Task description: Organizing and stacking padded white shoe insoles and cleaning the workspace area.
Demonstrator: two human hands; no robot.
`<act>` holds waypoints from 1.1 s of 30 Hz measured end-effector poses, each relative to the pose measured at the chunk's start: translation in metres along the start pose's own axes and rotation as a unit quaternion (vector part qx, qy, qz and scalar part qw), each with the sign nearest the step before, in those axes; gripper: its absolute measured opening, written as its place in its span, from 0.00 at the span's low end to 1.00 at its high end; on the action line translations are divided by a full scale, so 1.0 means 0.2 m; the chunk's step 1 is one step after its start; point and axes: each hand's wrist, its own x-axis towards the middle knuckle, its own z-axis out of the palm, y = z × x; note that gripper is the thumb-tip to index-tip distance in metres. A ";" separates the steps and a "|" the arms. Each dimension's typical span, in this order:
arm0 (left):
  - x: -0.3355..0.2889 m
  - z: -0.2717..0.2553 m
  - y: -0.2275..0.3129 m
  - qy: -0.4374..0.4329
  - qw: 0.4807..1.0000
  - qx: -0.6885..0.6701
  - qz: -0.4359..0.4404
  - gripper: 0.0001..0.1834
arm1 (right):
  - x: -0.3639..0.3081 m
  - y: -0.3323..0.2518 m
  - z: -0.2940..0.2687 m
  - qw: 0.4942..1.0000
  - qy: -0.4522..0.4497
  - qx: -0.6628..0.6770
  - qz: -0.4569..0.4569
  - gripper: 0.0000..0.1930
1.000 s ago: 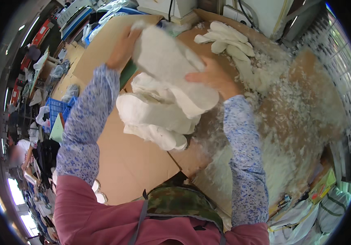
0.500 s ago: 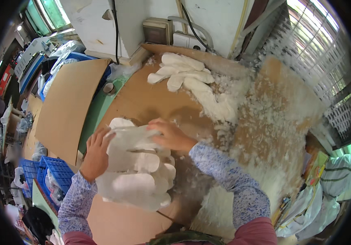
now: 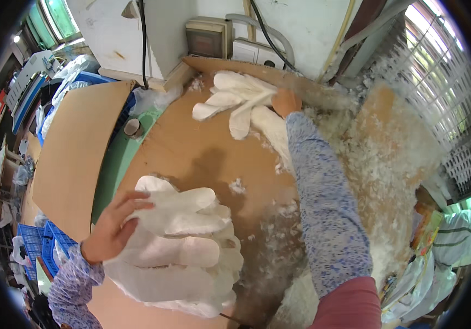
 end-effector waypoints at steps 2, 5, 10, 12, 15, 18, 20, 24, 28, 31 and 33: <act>0.05 -0.06 -0.01 -0.001 0.999 -0.037 -0.029 0.24 | 0.01 -0.22 -0.21 0.997 0.009 0.039 -0.071 0.17; 0.23 -0.09 0.05 0.017 0.997 -0.078 0.014 0.23 | -0.03 -0.44 -0.64 0.960 -0.096 0.087 -0.247 0.19; 0.67 0.10 0.28 0.210 0.966 0.012 0.154 0.30 | -0.32 -0.72 -1.16 0.896 -0.233 0.005 -0.378 0.17; 0.77 0.15 0.35 0.224 0.962 -0.018 0.157 0.31 | -0.43 -0.75 -1.29 0.895 -0.233 0.053 -0.376 0.15; 0.83 0.16 0.48 0.117 0.944 -0.307 0.035 0.25 | -0.57 -0.64 -1.42 0.899 -0.170 0.190 -0.356 0.13; 0.76 0.19 0.63 0.079 0.863 -0.497 0.039 0.25 | -0.69 -0.41 -1.46 0.896 -0.034 0.261 -0.357 0.13; 0.72 0.20 0.66 0.080 0.880 -0.467 0.030 0.26 | -0.76 -0.33 -1.55 0.908 -0.188 0.314 -0.204 0.12; 0.64 0.22 0.88 0.084 0.847 -0.524 0.025 0.25 | -0.85 -0.22 -1.60 0.839 -0.218 0.481 -0.131 0.13; 0.62 0.19 1.04 0.053 0.883 -0.458 0.084 0.23 | -0.92 -0.23 -1.70 0.860 -0.230 0.433 -0.142 0.11; 0.64 0.17 1.03 0.043 0.871 -0.488 0.033 0.19 | -0.97 -0.29 -1.87 0.908 -0.147 0.359 -0.157 0.13; 0.65 0.15 1.05 0.051 0.866 -0.497 -0.006 0.19 | -1.04 -0.36 -2.02 0.807 0.045 0.543 -0.229 0.17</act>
